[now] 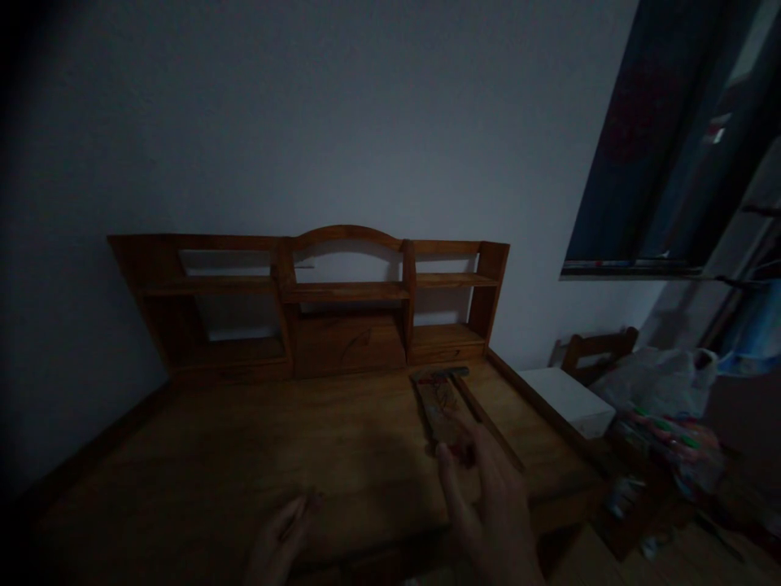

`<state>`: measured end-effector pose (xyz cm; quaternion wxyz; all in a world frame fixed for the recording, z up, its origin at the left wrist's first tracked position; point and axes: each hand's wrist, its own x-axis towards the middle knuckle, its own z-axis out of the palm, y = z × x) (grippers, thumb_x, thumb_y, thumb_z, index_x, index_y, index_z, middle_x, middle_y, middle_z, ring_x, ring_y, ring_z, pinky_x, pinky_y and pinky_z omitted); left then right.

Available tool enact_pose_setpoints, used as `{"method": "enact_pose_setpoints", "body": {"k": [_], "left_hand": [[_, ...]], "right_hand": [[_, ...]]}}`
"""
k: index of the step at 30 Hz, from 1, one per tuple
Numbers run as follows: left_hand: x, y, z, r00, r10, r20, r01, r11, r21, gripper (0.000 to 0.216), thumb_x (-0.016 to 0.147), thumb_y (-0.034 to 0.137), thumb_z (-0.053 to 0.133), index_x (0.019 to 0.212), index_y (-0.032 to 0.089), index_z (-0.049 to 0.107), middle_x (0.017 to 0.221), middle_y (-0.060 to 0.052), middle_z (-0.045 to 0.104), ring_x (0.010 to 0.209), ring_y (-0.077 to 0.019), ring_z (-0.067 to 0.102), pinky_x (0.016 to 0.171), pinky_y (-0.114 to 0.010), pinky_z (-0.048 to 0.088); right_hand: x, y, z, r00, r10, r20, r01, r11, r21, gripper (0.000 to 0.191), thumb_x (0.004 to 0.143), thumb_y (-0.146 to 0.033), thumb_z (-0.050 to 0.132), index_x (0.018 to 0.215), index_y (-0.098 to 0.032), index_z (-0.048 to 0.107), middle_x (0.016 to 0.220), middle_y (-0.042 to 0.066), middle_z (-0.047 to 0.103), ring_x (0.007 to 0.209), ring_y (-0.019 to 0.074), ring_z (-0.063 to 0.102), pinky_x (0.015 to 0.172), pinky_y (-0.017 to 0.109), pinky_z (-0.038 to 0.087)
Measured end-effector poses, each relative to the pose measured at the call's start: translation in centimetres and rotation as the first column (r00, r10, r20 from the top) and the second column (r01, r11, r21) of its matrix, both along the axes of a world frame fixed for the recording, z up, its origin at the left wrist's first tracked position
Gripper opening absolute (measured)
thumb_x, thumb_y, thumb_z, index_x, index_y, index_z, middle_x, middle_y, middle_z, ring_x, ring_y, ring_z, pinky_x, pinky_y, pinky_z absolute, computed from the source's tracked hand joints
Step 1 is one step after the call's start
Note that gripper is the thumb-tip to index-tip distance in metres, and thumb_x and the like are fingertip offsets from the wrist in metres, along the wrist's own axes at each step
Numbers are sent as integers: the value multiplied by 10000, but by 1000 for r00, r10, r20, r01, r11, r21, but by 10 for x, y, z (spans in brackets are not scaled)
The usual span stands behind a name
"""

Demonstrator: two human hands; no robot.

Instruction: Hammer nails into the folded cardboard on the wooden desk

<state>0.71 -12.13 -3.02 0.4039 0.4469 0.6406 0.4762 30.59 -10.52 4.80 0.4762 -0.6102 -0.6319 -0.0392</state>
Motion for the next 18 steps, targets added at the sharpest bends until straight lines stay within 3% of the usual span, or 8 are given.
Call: {"method": "enact_pose_setpoints", "body": {"k": [3, 8, 13, 18], "left_hand": [[2, 0, -1, 999, -33, -6, 33, 998, 52, 567, 601, 731, 560, 605, 164, 555, 668, -36, 573, 748, -216, 566, 698, -251, 473], [8, -3, -5, 999, -45, -10, 46, 993, 112, 552, 678, 715, 510, 586, 171, 478, 627, -8, 473, 666, -165, 486, 643, -219, 429], [14, -2, -10, 1000, 5, -22, -2, 991, 130, 556, 682, 721, 486, 555, 182, 429, 600, 1, 400, 621, -152, 423, 591, -221, 394], [14, -2, -8, 995, -80, -58, 86, 990, 112, 583, 692, 739, 455, 549, 191, 318, 591, 17, 290, 593, -133, 354, 558, -217, 346]], "right_hand": [[7, 22, -29, 998, -6, 61, 13, 992, -126, 582, 812, -515, 493, 1300, -200, 452, 1154, 135, 564, 1036, 298, 563, 841, 427, 469], [15, 48, -84, 987, -85, 134, 106, 982, -156, 940, 702, -601, 572, 1438, -143, 209, 1301, 208, 466, 1147, 374, 492, 887, 483, 417], [8, 71, -92, 994, -79, 81, 89, 988, -129, 990, 704, -595, 579, 1451, -116, 140, 1311, 212, 460, 1178, 363, 468, 906, 465, 403], [-10, 86, -95, 989, -54, 141, 73, 988, -136, 742, 775, -474, 541, 1406, -170, 298, 1294, 174, 470, 1145, 357, 472, 904, 474, 392]]}}
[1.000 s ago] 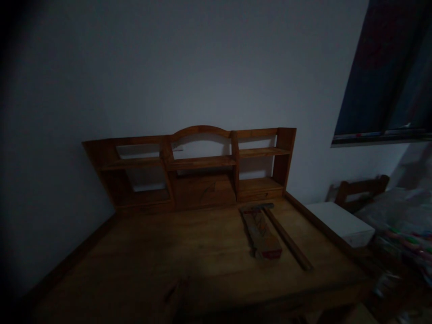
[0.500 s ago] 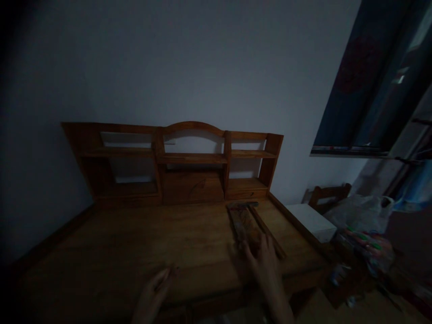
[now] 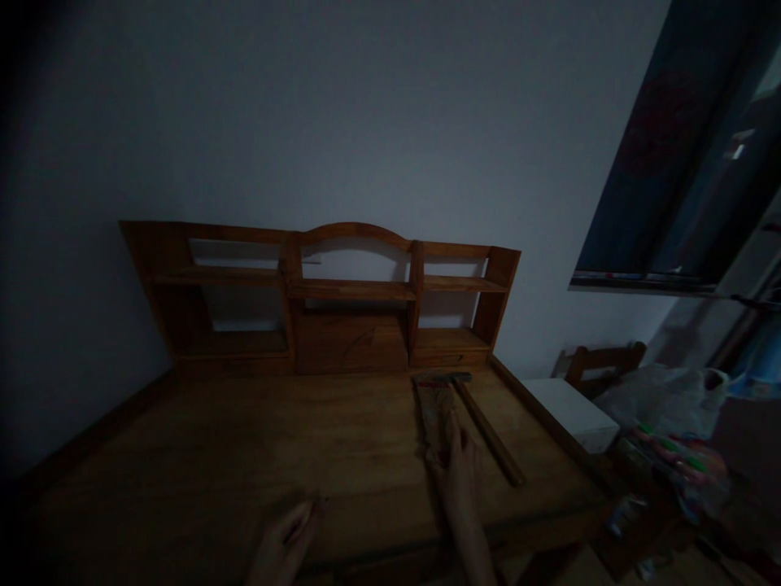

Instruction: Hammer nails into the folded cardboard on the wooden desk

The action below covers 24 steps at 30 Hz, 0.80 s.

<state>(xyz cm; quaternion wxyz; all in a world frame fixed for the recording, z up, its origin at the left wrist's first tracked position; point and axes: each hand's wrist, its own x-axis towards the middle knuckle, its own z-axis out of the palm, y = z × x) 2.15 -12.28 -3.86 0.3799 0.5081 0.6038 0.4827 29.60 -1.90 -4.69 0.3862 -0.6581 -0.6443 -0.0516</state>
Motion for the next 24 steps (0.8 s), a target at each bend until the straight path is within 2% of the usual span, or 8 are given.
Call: {"method": "enact_pose_setpoints", "body": {"k": [2, 5, 9, 12, 15, 19, 24], "left_hand": [[0, 0, 1, 1000, -23, -3, 23, 1000, -2, 571, 715, 723, 445, 563, 190, 310, 600, 19, 274, 594, -130, 342, 562, -216, 340], [1, 0, 4, 1000, -14, -5, 14, 1000, 16, 566, 722, 713, 450, 560, 191, 302, 601, 18, 268, 591, -130, 335, 566, -219, 344], [2, -1, 5, 999, -34, -2, 34, 999, 34, 549, 741, 691, 446, 559, 191, 312, 599, 15, 276, 594, -133, 336, 570, -219, 348], [2, -1, 2, 1000, -18, -20, 19, 1000, 20, 546, 751, 688, 440, 565, 190, 316, 600, 17, 278, 597, -131, 334, 568, -213, 344], [2, -1, -3, 1000, -4, -22, 5, 1000, 15, 568, 734, 726, 418, 573, 191, 312, 600, 18, 277, 597, -130, 336, 578, -209, 353], [1, 1, -9, 998, -52, -27, 52, 998, 28, 550, 758, 705, 403, 586, 190, 320, 614, 14, 290, 605, -129, 342, 582, -203, 350], [-1, 2, -17, 996, -55, -64, 59, 997, 58, 511, 808, 638, 399, 590, 189, 289, 603, 23, 261, 584, -120, 303, 559, -210, 311]], "right_hand": [[-12, -1, 0, 1000, -7, 4, 7, 1000, -9, 712, 798, -433, 518, 1417, -177, 276, 1286, 171, 468, 1135, 352, 474, 897, 467, 396], [-32, -6, 2, 1000, -22, -21, 22, 1000, 21, 736, 804, -397, 514, 1415, -93, 239, 1243, 210, 486, 1130, 354, 472, 899, 461, 394], [-44, -8, 4, 998, -53, -24, 53, 998, 15, 672, 797, -383, 517, 1337, -24, 338, 1165, 237, 531, 1078, 366, 503, 878, 472, 406], [-43, -9, 3, 998, -50, 39, 51, 998, -31, 563, 809, -314, 489, 1306, -58, 422, 1192, 210, 543, 1097, 338, 505, 913, 444, 396], [-41, -8, 2, 992, 3, 123, 5, 998, -63, 480, 811, -181, 435, 1286, -150, 502, 1267, 146, 531, 1197, 284, 454, 963, 383, 374], [-41, -4, -1, 975, 40, 220, -9, 991, -137, 569, 797, -50, 355, 1332, -206, 473, 1309, 101, 521, 1267, 233, 404, 917, 314, 423], [-46, -13, 5, 931, 66, 359, 0, 984, -180, 635, 779, 18, 349, 1371, -202, 417, 1298, 108, 542, 1257, 235, 429, 860, 294, 473]]}}
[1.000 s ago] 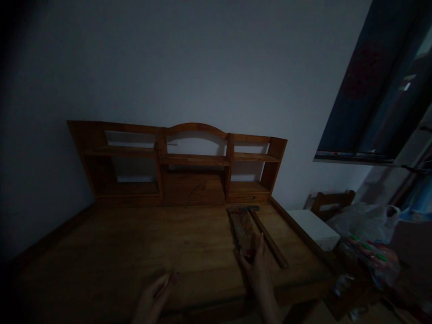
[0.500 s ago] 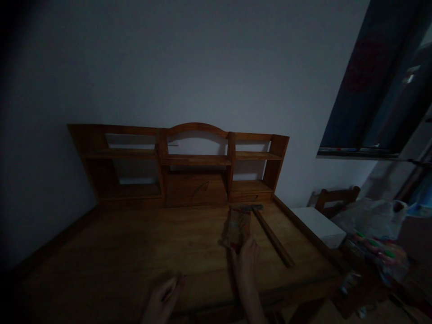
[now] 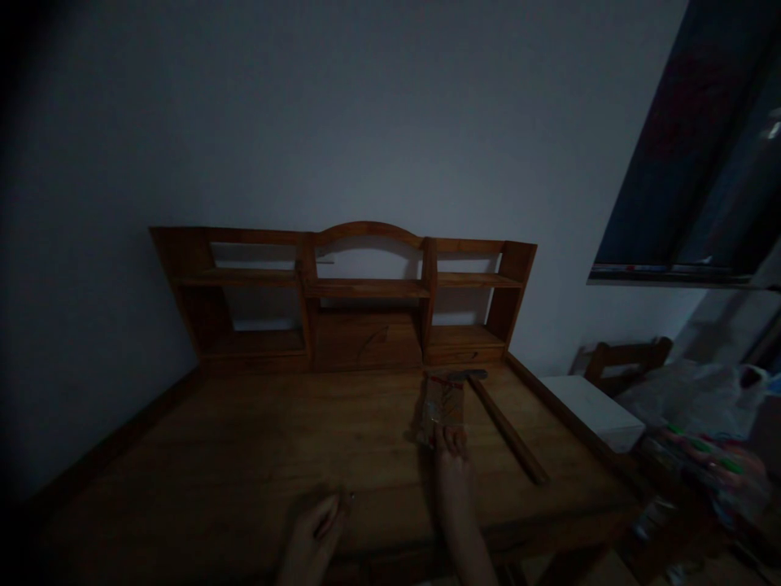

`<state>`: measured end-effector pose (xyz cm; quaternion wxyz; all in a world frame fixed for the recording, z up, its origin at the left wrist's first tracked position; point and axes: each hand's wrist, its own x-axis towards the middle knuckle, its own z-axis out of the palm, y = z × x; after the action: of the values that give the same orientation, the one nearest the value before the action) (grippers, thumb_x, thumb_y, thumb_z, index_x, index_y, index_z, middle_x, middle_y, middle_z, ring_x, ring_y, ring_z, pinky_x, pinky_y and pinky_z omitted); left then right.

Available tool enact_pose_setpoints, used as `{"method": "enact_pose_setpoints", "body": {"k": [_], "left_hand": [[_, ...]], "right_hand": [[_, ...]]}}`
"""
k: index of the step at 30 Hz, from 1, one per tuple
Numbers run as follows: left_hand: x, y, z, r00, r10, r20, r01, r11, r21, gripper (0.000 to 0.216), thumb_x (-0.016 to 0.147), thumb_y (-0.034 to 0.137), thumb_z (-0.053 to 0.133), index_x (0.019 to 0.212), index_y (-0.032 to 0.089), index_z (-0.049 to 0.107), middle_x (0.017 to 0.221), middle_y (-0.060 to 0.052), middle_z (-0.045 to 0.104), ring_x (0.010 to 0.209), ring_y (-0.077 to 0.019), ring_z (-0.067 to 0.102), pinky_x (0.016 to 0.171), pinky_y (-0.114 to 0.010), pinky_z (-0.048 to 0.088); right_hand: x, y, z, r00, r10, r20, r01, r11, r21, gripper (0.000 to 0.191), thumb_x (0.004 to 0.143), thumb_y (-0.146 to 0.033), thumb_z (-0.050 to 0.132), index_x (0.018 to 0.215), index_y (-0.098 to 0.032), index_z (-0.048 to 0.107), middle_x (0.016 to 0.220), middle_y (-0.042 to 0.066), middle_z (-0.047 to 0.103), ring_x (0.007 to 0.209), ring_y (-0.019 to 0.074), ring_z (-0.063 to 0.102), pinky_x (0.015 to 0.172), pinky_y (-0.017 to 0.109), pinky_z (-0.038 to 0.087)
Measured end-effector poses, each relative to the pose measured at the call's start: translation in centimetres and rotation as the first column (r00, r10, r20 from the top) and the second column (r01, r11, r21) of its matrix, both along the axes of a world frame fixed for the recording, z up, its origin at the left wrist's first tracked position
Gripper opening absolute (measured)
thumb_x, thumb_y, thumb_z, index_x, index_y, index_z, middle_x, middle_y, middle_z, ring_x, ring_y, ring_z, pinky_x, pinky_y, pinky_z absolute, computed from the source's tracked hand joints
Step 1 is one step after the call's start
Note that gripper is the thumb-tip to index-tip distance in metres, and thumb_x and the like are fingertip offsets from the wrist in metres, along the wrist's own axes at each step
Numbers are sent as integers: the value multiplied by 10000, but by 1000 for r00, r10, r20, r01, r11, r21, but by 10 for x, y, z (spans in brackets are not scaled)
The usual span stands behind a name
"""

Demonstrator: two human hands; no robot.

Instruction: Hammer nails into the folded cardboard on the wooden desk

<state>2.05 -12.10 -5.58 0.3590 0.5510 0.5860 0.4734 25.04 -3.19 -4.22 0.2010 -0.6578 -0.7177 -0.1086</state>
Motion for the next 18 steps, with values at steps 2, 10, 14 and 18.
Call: {"method": "enact_pose_setpoints", "body": {"k": [2, 10, 14, 18], "left_hand": [[0, 0, -2, 1000, 8, -20, -7, 1000, 21, 502, 816, 614, 413, 588, 188, 281, 600, 26, 255, 580, -117, 292, 553, -215, 297], [3, -3, 5, 1000, 13, 15, -13, 1000, 5, 495, 807, 615, 423, 586, 185, 320, 612, 24, 244, 583, -118, 303, 566, -215, 319], [4, -3, 8, 1000, 19, 5, -19, 1000, -6, 503, 799, 619, 432, 577, 184, 313, 602, 25, 244, 573, -116, 297, 537, -212, 303], [5, -3, 7, 999, 9, 52, -9, 1000, -9, 491, 794, 616, 448, 583, 176, 389, 605, 13, 333, 605, -128, 376, 586, -208, 362]], "right_hand": [[-1, -7, 7, 999, 31, 31, -30, 999, -19, 637, 781, 29, 349, 1379, -185, 401, 1290, 132, 546, 1211, 237, 484, 852, 293, 483], [1, -25, 11, 988, 86, 131, -73, 992, -102, 641, 752, 66, 327, 1336, -171, 450, 1332, 164, 496, 1093, 248, 587, 748, 298, 544], [-7, -33, -11, 969, 230, 92, -226, 973, -52, 691, 727, 78, 346, 1364, -182, 419, 1365, 100, 470, 1208, 249, 488, 871, 329, 517], [-32, -36, -23, 911, 412, -27, -413, 910, -48, 679, 740, 48, 402, 1372, -200, 415, 1386, 73, 442, 1295, 267, 367, 995, 390, 435]]}}
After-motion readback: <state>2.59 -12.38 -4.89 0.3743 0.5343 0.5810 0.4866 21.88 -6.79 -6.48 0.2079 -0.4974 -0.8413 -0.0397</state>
